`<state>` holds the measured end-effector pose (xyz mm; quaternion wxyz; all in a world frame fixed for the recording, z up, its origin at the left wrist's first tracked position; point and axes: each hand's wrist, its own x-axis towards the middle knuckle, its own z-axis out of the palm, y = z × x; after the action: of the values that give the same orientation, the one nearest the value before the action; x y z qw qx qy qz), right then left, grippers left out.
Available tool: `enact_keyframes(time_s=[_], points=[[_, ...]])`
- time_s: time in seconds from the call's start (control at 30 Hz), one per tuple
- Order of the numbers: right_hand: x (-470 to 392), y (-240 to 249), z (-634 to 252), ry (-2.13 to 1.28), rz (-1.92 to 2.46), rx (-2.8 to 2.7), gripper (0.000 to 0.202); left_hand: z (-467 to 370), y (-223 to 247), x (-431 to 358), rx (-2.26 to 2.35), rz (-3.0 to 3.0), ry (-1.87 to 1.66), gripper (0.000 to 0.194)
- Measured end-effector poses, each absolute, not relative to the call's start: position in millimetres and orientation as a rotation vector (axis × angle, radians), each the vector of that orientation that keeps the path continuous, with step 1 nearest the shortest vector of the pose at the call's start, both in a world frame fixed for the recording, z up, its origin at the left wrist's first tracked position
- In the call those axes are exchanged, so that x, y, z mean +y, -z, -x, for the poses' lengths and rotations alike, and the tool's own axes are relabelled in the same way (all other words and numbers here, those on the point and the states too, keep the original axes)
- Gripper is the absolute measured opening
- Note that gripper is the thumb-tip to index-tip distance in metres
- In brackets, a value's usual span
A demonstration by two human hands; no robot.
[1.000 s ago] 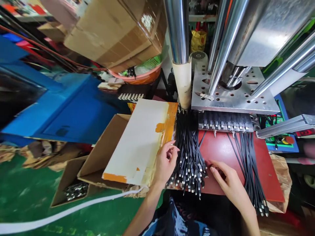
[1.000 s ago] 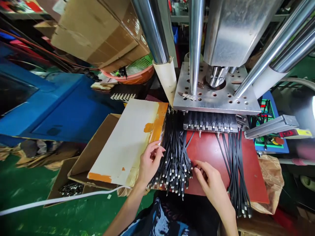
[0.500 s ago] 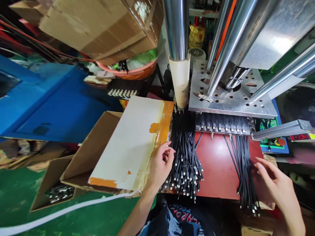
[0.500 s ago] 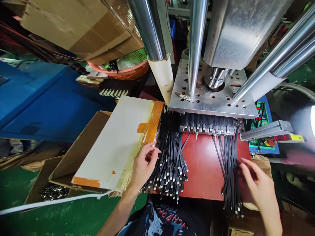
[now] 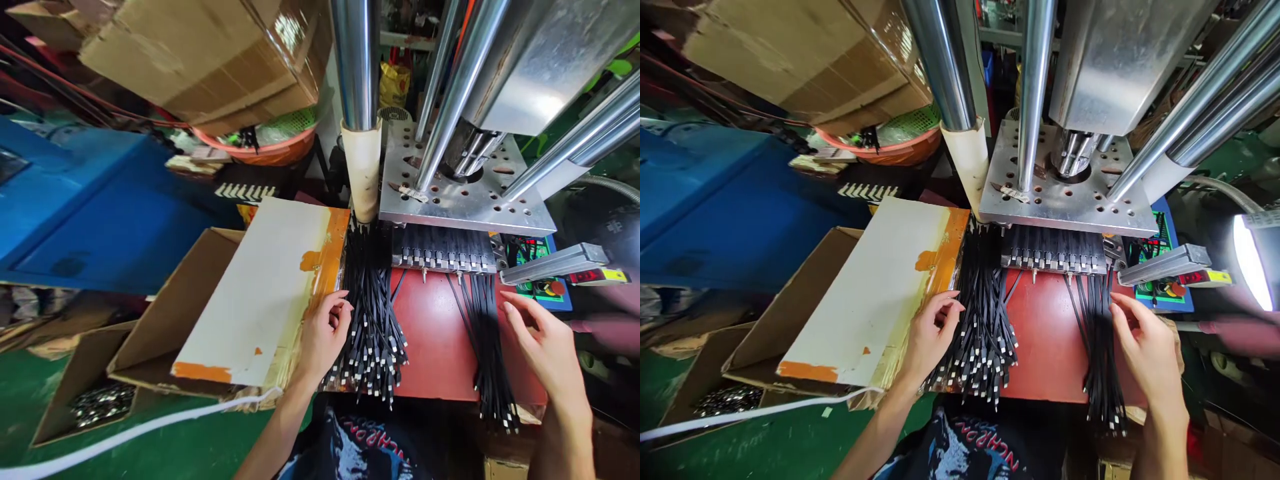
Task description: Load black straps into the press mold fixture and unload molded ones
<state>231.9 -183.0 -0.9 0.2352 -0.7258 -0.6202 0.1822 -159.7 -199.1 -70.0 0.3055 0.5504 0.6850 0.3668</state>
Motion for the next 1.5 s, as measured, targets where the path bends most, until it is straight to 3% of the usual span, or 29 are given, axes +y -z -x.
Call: enact_keyframes(time_s=[0.27,0.4,0.57,0.77,0.9,1.07,1.2,1.37,1.5], points=[[-99.3,-51.6,-187.4,-0.372,1.539,-2.249,0.046,159.7,68.9,-198.3,1.806,-1.455,-0.972,0.024],[-54.9,-44.8,-172.5,-0.252,1.524,-2.385,0.053,159.7,70.0,-199.0,1.798,-1.468,-0.979,0.024],[0.2,-22.4,-158.0,0.101,1.735,-2.447,0.045,160.2,71.5,-199.9,1.781,-1.491,-1.002,0.023],[52.5,-10.7,-139.2,0.275,1.639,-2.417,0.042,159.6,72.5,-196.8,1.767,-1.498,-1.012,0.023],[12.1,-22.5,-136.1,0.367,1.609,-2.380,0.035,158.1,70.4,-208.6,1.759,-1.609,-1.195,0.020],[-111.4,-74.9,-139.0,0.528,1.299,-2.136,0.016,152.4,39.7,-228.2,1.593,-1.770,-1.479,0.022],[-170.0,-127.3,-137.7,0.301,1.268,-2.053,0.008,150.5,0.0,-213.7,1.425,-1.633,-1.508,0.038],[-192.8,-133.4,-136.4,-0.172,1.340,-2.171,0.010,129.1,-4.7,-204.7,0.734,-1.267,-0.930,0.079],[-206.8,-108.1,-129.1,-0.309,1.424,-2.193,0.012,87.1,17.1,-231.7,0.231,-0.837,-0.573,0.097]])
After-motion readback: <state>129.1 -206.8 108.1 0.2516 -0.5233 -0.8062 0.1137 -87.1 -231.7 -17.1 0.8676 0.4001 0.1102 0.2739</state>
